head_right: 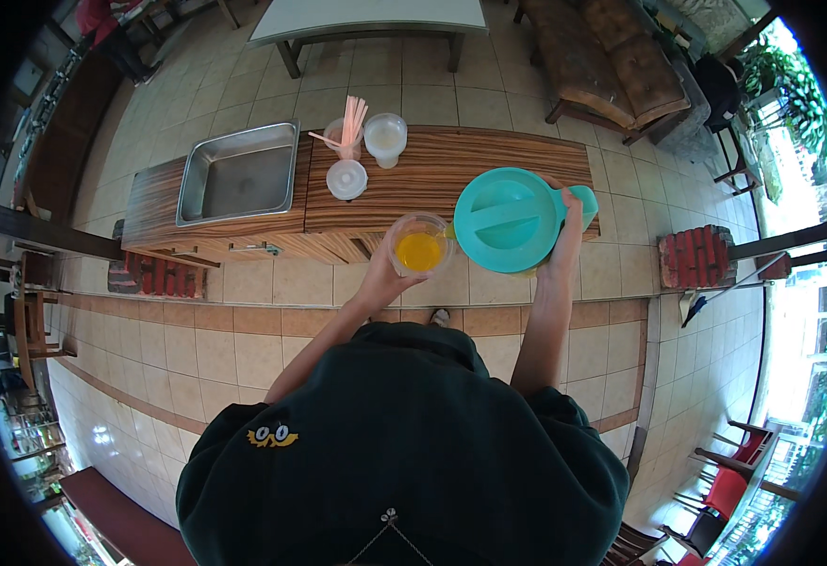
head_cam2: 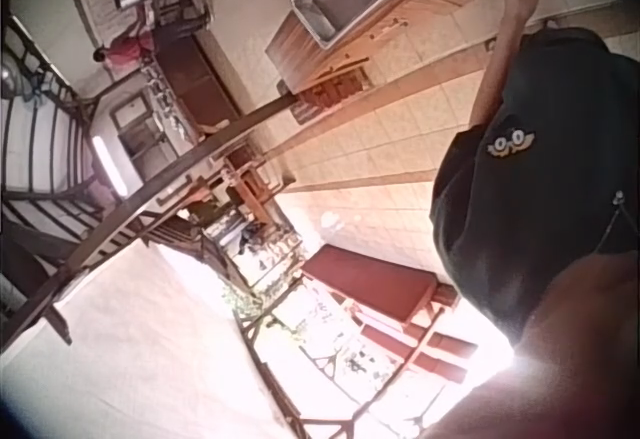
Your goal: Pouring juice from a pitcher into several plastic cups and putting lids and straws on them.
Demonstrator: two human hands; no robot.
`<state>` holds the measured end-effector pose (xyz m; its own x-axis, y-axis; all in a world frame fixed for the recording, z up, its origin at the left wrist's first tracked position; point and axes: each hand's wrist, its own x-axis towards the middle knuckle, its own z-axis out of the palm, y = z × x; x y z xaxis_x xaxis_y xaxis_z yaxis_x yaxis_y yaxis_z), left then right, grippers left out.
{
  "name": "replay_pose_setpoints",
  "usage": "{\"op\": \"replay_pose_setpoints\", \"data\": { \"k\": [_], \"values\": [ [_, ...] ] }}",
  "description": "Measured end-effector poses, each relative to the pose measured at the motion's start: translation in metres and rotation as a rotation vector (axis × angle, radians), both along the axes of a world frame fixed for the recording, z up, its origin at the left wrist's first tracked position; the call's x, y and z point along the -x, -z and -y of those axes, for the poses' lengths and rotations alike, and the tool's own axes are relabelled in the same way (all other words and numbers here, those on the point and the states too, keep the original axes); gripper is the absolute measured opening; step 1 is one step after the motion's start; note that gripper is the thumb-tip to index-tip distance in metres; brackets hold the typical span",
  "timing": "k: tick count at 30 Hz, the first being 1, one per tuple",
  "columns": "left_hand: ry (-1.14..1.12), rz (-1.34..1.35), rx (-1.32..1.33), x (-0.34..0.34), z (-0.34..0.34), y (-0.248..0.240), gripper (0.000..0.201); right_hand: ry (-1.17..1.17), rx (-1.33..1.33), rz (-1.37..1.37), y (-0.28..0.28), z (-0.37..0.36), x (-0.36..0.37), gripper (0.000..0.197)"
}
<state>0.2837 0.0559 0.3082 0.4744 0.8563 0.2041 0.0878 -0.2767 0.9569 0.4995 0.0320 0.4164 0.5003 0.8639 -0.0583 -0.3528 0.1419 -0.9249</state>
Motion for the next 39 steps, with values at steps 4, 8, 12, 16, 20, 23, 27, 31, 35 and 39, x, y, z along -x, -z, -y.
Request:
{"op": "replay_pose_setpoints", "data": {
  "k": [4, 8, 12, 16, 20, 23, 27, 31, 35, 39],
  "values": [
    [-0.005, 0.003, -0.02, 0.0009, 0.0004, 0.0051, 0.08, 0.001, 0.003, -0.012, 0.0029, -0.0004, -0.0001, 0.043],
    [-0.009, 0.023, -0.047, 0.0008, 0.0013, 0.0054, 0.08, 0.005, 0.008, -0.009, 0.0033, -0.0006, 0.0, 0.042],
    [-0.017, -0.003, -0.076, 0.0012, 0.0018, 0.0019, 0.081, 0.013, 0.019, 0.006, 0.0042, 0.0001, -0.001, 0.043],
    [-0.01, -0.001, -0.052, 0.0019, 0.0021, 0.0026, 0.081, 0.027, 0.008, 0.01, 0.0008, 0.0011, 0.0015, 0.041],
    [-0.007, -0.001, -0.049, 0.0016, 0.0024, 0.0027, 0.081, 0.008, -0.004, -0.009, 0.0002, 0.0016, 0.0008, 0.041],
    [-0.015, -0.01, -0.06, 0.0014, 0.0038, 0.0024, 0.08, 0.001, -0.011, 0.0, 0.0029, 0.0016, -0.0003, 0.042],
    [-0.013, -0.012, -0.051, 0.0021, 0.0055, 0.0028, 0.078, 0.014, 0.014, -0.009, 0.0021, 0.0027, 0.0042, 0.043],
    [-0.01, -0.008, -0.043, 0.0018, 0.0057, 0.0048, 0.078, 0.004, 0.05, -0.015, 0.0033, 0.0023, 0.0042, 0.045],
    [-0.002, 0.0, -0.035, 0.0017, 0.0063, 0.0058, 0.078, 0.02, 0.065, -0.011, 0.0045, 0.001, 0.0051, 0.045],
    [-0.007, 0.022, -0.051, 0.0017, 0.0056, 0.0059, 0.078, -0.004, 0.041, -0.001, 0.0051, -0.0002, 0.0036, 0.045]
  ]
}}
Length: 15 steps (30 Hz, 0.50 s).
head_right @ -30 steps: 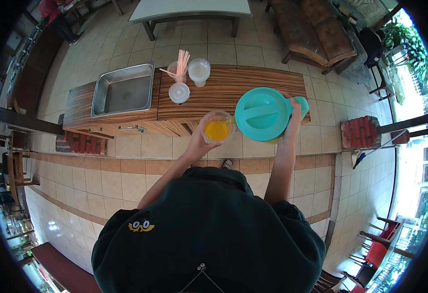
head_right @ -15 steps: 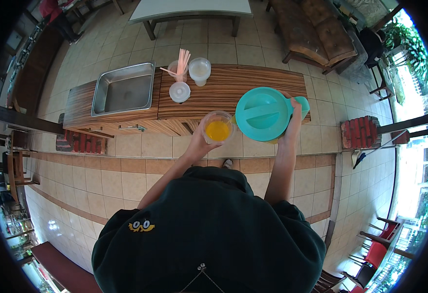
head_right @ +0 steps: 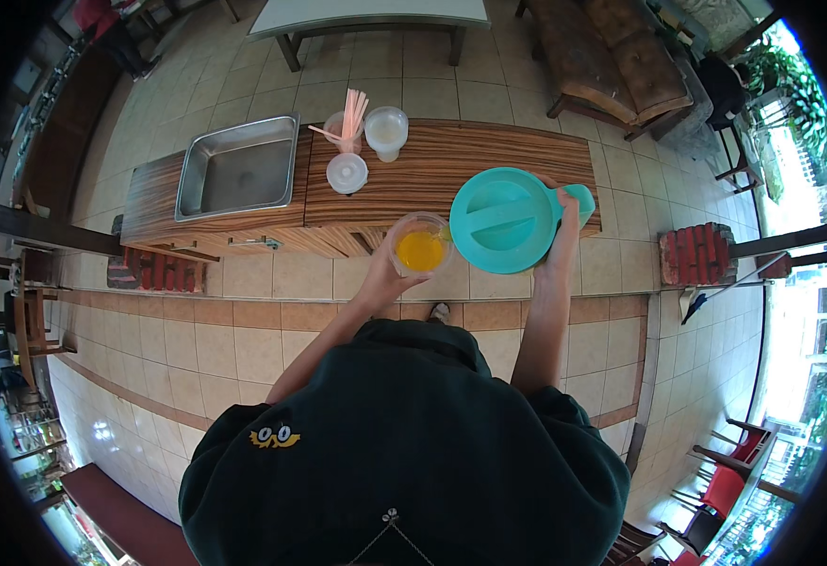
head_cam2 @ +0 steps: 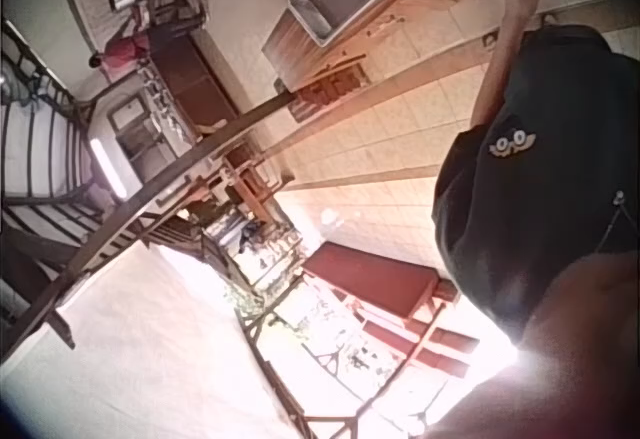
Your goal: Pouring juice from a pitcher into several plastic cups and putting lids and straws on them.
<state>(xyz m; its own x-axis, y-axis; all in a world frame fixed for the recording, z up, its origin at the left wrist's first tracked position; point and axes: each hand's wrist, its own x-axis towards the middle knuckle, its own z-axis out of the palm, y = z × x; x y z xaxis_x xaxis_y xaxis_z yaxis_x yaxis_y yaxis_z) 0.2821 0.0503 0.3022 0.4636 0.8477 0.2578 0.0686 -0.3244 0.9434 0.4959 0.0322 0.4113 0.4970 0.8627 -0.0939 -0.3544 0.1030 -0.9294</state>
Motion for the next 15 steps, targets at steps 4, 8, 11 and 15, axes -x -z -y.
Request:
{"op": "replay_pose_setpoints", "data": {
  "k": [4, 8, 11, 15],
  "values": [
    [0.007, -0.017, -0.019, 0.001, 0.0, -0.0029, 0.078, -0.007, -0.013, 0.004, 0.0003, -0.0012, -0.0003, 0.044],
    [0.008, -0.005, 0.026, 0.0011, 0.001, -0.0067, 0.077, 0.013, -0.01, -0.01, 0.0012, -0.0018, -0.0015, 0.044],
    [0.006, -0.018, 0.028, 0.0012, 0.0003, -0.0033, 0.077, -0.024, -0.047, -0.018, 0.0051, -0.0026, -0.0052, 0.045],
    [0.016, 0.001, 0.025, 0.0009, -0.0004, -0.0052, 0.078, -0.01, -0.036, -0.001, 0.0076, -0.0029, -0.0073, 0.045]
  ]
}}
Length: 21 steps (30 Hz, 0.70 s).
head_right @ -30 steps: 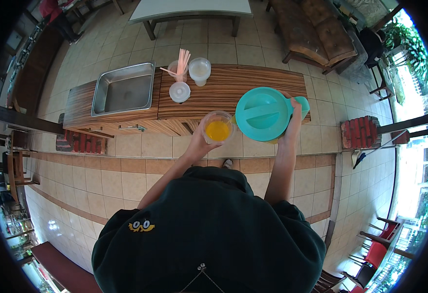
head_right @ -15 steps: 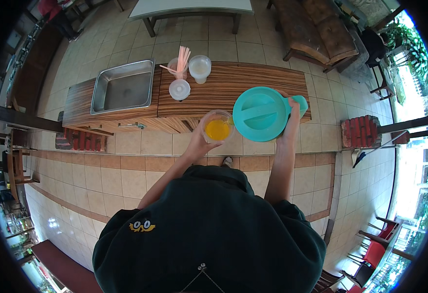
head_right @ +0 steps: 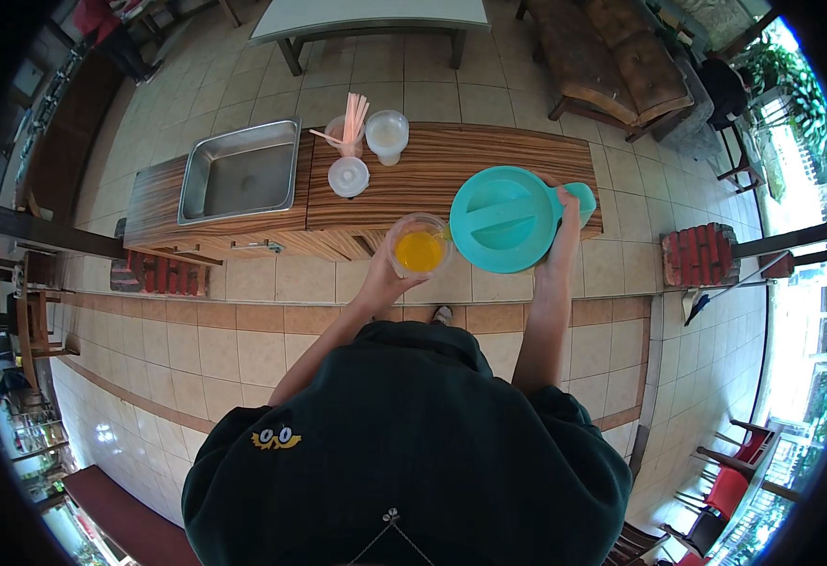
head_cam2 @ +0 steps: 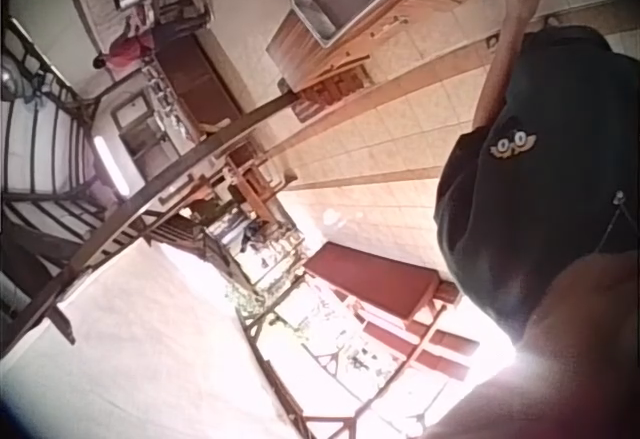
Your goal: Pouring juice from a pitcher into several plastic cups and putting lids and straws on them.
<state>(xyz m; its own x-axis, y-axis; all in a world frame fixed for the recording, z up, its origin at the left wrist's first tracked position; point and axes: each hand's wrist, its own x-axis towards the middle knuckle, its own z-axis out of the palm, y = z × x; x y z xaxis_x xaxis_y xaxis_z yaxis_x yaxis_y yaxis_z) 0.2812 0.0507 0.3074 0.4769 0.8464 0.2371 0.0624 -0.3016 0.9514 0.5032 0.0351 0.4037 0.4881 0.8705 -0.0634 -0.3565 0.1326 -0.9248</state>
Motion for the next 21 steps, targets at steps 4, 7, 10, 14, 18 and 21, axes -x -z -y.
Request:
{"op": "replay_pose_setpoints", "data": {
  "k": [4, 7, 10, 14, 18, 21],
  "values": [
    [-0.006, 0.007, 0.036, -0.0001, 0.0003, 0.0028, 0.078, 0.001, 0.006, -0.01, 0.0004, 0.0, -0.0002, 0.045],
    [-0.035, -0.017, 0.006, -0.0004, 0.0012, 0.0022, 0.078, -0.04, -0.008, -0.009, -0.0061, 0.0008, 0.0015, 0.045],
    [-0.027, -0.026, -0.024, -0.0004, 0.0014, -0.0017, 0.079, -0.008, -0.003, -0.009, -0.0081, 0.0019, 0.0063, 0.044],
    [-0.018, -0.023, 0.01, 0.0, 0.0026, 0.001, 0.078, 0.001, 0.018, -0.03, -0.0054, 0.0007, 0.0052, 0.044],
    [-0.012, -0.016, -0.022, -0.0002, 0.0019, 0.004, 0.079, -0.005, 0.031, -0.002, -0.0027, 0.0006, 0.0022, 0.045],
    [0.0, -0.008, -0.028, 0.0, 0.0018, 0.002, 0.079, -0.003, 0.039, 0.001, -0.0003, 0.0001, 0.0012, 0.045]
  ]
}}
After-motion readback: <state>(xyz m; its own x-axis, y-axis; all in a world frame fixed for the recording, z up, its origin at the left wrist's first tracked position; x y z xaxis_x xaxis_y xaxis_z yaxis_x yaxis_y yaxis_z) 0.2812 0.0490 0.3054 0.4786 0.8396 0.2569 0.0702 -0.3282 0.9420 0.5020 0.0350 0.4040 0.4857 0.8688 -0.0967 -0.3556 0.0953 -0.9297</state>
